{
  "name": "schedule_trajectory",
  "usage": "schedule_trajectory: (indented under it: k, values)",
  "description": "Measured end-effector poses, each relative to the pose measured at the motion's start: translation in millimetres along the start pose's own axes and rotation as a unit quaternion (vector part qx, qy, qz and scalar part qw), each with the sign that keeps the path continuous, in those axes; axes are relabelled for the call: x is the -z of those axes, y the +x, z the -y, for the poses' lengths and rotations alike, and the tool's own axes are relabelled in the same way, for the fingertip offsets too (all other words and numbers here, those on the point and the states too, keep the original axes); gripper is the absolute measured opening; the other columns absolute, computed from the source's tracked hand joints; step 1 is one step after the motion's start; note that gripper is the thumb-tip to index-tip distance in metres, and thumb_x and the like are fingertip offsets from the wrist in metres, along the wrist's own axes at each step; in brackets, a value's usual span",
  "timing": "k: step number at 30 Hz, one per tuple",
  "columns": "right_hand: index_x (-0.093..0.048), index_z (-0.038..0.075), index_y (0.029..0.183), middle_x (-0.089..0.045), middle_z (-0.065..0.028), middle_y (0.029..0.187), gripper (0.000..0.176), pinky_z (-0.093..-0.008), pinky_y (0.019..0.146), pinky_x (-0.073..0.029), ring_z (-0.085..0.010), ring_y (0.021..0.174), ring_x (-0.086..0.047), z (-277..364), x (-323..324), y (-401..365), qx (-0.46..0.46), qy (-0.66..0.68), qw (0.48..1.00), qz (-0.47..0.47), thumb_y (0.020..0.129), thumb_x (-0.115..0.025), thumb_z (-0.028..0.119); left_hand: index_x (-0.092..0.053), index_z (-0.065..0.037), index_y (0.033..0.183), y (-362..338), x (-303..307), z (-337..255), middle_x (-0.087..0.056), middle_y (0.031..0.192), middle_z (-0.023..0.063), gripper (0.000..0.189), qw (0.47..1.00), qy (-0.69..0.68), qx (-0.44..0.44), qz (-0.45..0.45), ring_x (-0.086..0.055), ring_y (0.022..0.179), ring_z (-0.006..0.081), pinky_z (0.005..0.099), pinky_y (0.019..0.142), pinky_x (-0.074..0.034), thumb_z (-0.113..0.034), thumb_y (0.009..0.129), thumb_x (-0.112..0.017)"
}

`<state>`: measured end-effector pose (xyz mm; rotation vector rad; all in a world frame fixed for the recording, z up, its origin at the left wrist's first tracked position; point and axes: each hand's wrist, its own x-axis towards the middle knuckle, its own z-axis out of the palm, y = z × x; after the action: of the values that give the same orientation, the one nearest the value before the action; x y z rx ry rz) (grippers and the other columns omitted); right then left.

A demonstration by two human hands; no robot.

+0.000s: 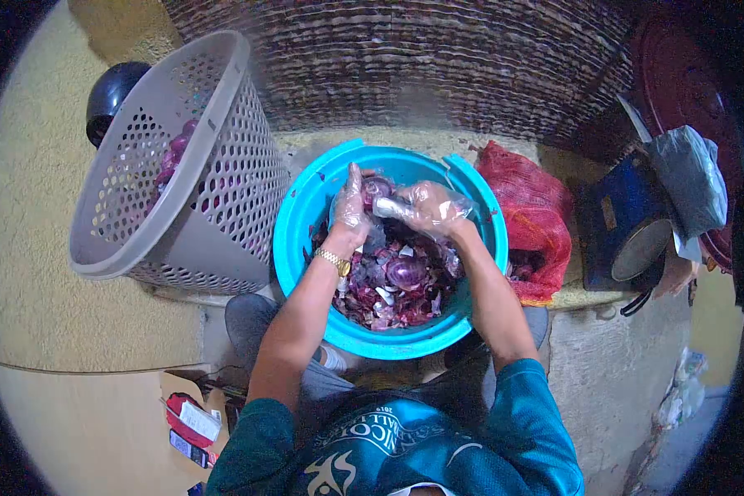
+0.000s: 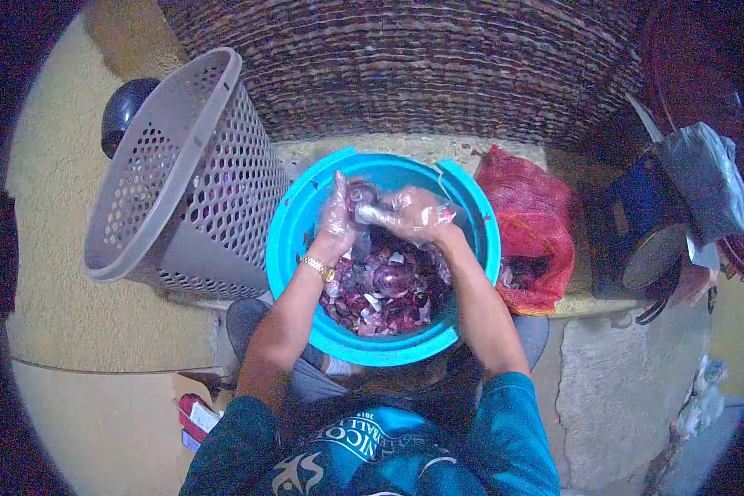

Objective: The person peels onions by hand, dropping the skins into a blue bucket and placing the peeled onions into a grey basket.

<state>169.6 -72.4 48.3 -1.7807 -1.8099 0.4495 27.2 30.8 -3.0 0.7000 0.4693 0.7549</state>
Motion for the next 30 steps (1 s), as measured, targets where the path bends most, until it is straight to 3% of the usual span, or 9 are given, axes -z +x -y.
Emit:
schedule_trajectory:
  k: [2,5,10,12,17,20,21,24,30]
  values:
    - [-0.069,0.006,0.09,-0.065,-0.0212,0.079,0.034,-0.0463,0.064,-0.047,-0.0405,0.073,-0.061,4,4,-1,-0.01,-0.015,0.999,0.052,0.09,-0.058,0.039,-0.059,-0.007,0.103,1,3,2,-0.068,0.091,0.0096,0.049,1.0,-0.007,0.014,-0.004,-0.066,0.081,0.0206,0.0362,0.072,-0.055,-0.053,0.092,-0.052]
    - [-0.07,0.007,0.086,-0.065,-0.0211,0.079,0.054,-0.0479,0.068,-0.047,-0.0384,0.075,-0.063,-1,2,-2,0.015,0.024,0.998,0.061,0.087,-0.054,0.058,-0.057,-0.006,0.104,-2,-3,-1,-0.066,0.093,0.0121,0.05,0.999,-0.009,0.033,-0.027,-0.066,0.081,0.0232,0.038,0.075,-0.057,-0.054,0.092,-0.051]
    - [-0.07,0.009,0.081,-0.067,-0.017,0.077,0.047,-0.0472,0.069,-0.049,-0.0371,0.072,-0.064,5,0,-6,0.087,0.041,0.995,0.027,0.086,-0.058,0.054,-0.05,-0.003,0.107,0,2,-7,-0.059,0.099,0.0175,0.053,0.996,-0.048,0.065,-0.028,-0.064,0.085,0.0311,0.0458,0.08,-0.058,-0.054,0.093,-0.049]
    - [-0.071,0.009,0.091,-0.066,-0.0194,0.08,0.034,-0.0459,0.064,-0.048,-0.0374,0.071,-0.063,5,6,-6,0.053,-0.03,0.991,0.122,0.088,-0.06,0.04,-0.05,-0.002,0.106,4,3,-9,-0.057,0.099,0.0184,0.052,0.989,-0.133,0.068,-0.023,-0.062,0.09,0.034,0.0487,0.083,-0.058,-0.053,0.092,-0.051]
    - [-0.069,0.005,0.081,-0.064,-0.0197,0.072,0.042,-0.0451,0.061,-0.047,-0.0374,0.067,-0.062,-6,5,-9,0.063,-0.04,0.997,0.036,0.085,-0.063,0.046,-0.051,0.0,0.105,-3,-4,-16,-0.056,0.101,0.0192,0.051,0.969,-0.206,0.108,-0.08,-0.06,0.095,0.036,0.0502,0.086,-0.057,-0.048,0.09,-0.057]
    - [-0.066,0.007,0.078,-0.065,-0.0189,0.072,0.047,-0.0473,0.063,-0.048,-0.0381,0.071,-0.064,-1,12,-8,-0.035,-0.051,0.996,-0.057,0.078,-0.067,0.053,-0.052,0.0,0.107,11,13,-4,-0.057,0.103,0.0184,0.05,0.977,-0.188,0.098,-0.036,-0.06,0.098,0.0351,0.0477,0.086,-0.057,-0.045,0.089,-0.061]
    - [-0.066,0.006,0.079,-0.065,-0.0191,0.073,0.053,-0.0473,0.064,-0.049,-0.0379,0.072,-0.064,11,21,-9,-0.081,-0.067,0.994,-0.031,0.075,-0.068,0.058,-0.052,0.0,0.106,12,15,-3,-0.057,0.103,0.0177,0.048,0.983,-0.155,0.098,-0.024,-0.061,0.097,0.034,0.0463,0.085,-0.057,-0.044,0.09,-0.061]
    - [-0.065,0.005,0.083,-0.066,-0.0188,0.076,0.06,-0.047,0.065,-0.049,-0.0377,0.074,-0.065,2,13,-8,0.015,-0.054,0.989,-0.135,0.071,-0.07,0.063,-0.054,0.0,0.106,12,15,-4,-0.059,0.103,0.0165,0.047,0.989,-0.118,0.085,-0.008,-0.063,0.095,0.032,0.0441,0.085,-0.057,-0.043,0.09,-0.061]
    - [-0.064,0.005,0.089,-0.066,-0.0185,0.08,0.064,-0.0468,0.068,-0.05,-0.0379,0.079,-0.065,8,12,-9,-0.024,-0.079,0.99,-0.11,0.066,-0.073,0.064,-0.055,-0.003,0.111,-7,-7,-15,-0.064,0.103,0.0132,0.061,0.997,0.009,0.073,-0.023,-0.065,0.094,0.0266,0.0411,0.086,-0.055,-0.059,0.089,-0.052]
